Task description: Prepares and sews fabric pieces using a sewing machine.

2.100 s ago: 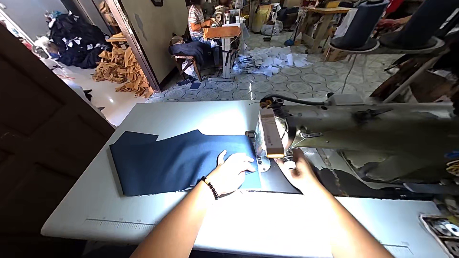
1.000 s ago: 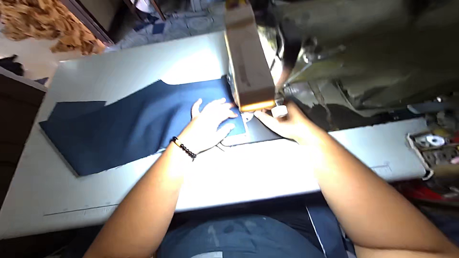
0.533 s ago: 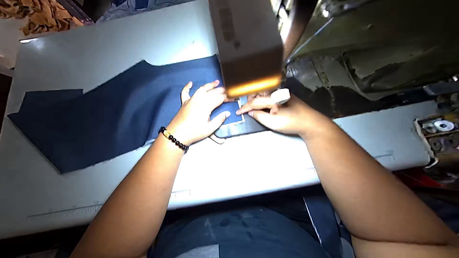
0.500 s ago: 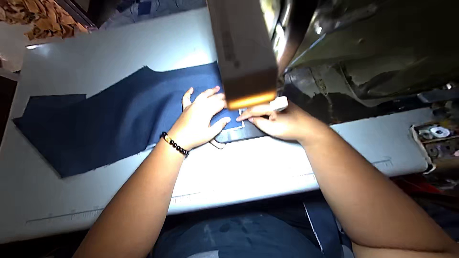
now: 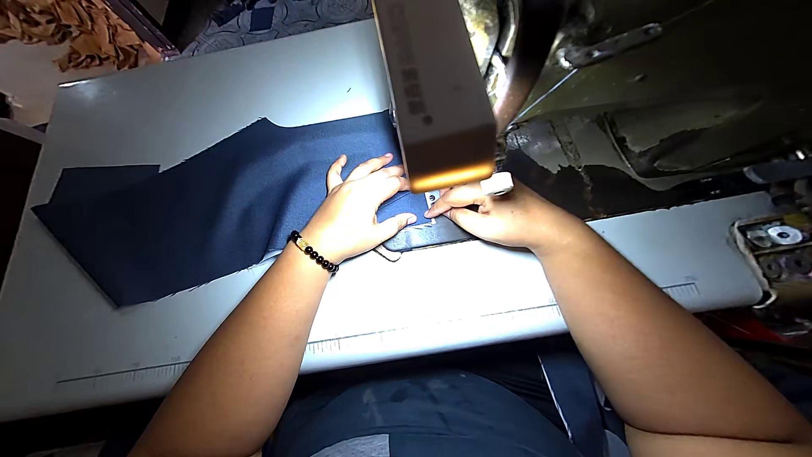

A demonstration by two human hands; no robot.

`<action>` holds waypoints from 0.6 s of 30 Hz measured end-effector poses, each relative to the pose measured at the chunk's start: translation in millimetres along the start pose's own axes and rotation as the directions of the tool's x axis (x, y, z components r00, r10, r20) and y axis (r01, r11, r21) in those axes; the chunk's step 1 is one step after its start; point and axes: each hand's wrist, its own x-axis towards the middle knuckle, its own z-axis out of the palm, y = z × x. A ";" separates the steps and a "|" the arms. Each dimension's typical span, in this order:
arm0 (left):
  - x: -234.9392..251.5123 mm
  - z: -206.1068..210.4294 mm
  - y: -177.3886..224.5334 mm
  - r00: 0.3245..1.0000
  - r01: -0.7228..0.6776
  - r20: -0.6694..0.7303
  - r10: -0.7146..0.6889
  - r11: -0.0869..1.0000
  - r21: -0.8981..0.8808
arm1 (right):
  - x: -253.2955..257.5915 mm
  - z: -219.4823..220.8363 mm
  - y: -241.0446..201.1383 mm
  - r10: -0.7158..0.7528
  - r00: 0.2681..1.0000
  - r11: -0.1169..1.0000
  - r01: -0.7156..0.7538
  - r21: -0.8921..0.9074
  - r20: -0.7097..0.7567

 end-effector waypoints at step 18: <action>-1.6 -3.1 1.4 0.999 -0.026 -0.042 0.027 0.999 0.020 | -0.4 2.2 0.2 -0.031 0.999 0.998 0.030 -0.057 -0.017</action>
